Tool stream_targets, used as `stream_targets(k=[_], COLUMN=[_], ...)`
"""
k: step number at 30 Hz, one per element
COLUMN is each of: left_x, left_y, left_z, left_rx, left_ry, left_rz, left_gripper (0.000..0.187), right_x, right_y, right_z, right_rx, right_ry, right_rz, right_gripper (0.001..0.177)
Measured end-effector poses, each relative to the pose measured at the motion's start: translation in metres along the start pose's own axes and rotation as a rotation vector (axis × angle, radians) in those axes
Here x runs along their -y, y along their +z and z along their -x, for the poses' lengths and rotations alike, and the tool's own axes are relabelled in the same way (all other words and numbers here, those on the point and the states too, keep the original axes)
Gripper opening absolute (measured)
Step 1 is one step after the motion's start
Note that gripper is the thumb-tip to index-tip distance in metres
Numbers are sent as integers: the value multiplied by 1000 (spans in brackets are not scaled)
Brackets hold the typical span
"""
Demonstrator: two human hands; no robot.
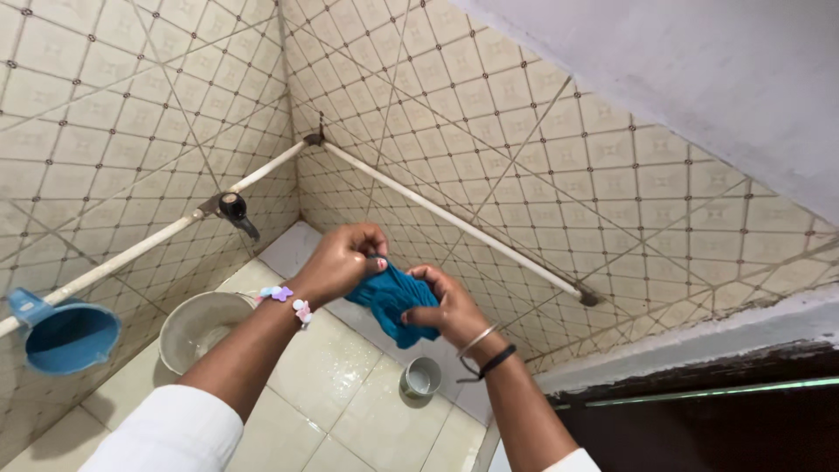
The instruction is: The person cleans a shoe using a brush and a cloth, then uses a cloth and water to wipe a section of the tiled floor, and finally washes their hands at a tap.
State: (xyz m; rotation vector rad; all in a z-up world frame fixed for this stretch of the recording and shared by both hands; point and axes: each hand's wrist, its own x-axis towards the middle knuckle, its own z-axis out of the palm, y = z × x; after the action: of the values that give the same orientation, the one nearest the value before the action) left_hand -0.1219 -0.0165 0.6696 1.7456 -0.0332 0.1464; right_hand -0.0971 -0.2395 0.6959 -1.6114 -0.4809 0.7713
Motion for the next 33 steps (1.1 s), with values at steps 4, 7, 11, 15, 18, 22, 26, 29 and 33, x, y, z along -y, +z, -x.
stream_targets(k=[4, 7, 11, 15, 18, 22, 26, 29, 33], left_x=[-9, -26, -28, -16, -6, -3, -18, -32, -29], left_y=[-8, -19, -31, -30, -2, 22, 2, -23, -31], left_z=[13, 31, 36, 31, 25, 8, -11, -18, -12], left_rx=[81, 179, 109, 207, 108, 187, 384, 398, 374], left_ry=[-87, -121, -121, -196, -156, 22, 36, -145, -75], left_rz=[351, 407, -374, -666, -583, -320, -168, -656, -966], left_gripper=[14, 32, 48, 38, 35, 43, 37, 44, 46], right_x=[-17, -37, -84, -100, -72, -26, 16, 24, 20], right_y=[3, -15, -37, -32, -20, 0, -14, -28, -48], right_z=[11, 1, -5, -14, -7, -20, -31, -23, -15], right_rx=[26, -75, -40, -338, -381, -135, 70, 141, 179], right_ry=[114, 105, -13, 51, -374, -286, -52, 120, 195], right_rz=[-473, -420, -393, 169, 805, 388, 367, 596, 653], right_gripper=[53, 42, 42, 51, 93, 94, 86, 72, 39])
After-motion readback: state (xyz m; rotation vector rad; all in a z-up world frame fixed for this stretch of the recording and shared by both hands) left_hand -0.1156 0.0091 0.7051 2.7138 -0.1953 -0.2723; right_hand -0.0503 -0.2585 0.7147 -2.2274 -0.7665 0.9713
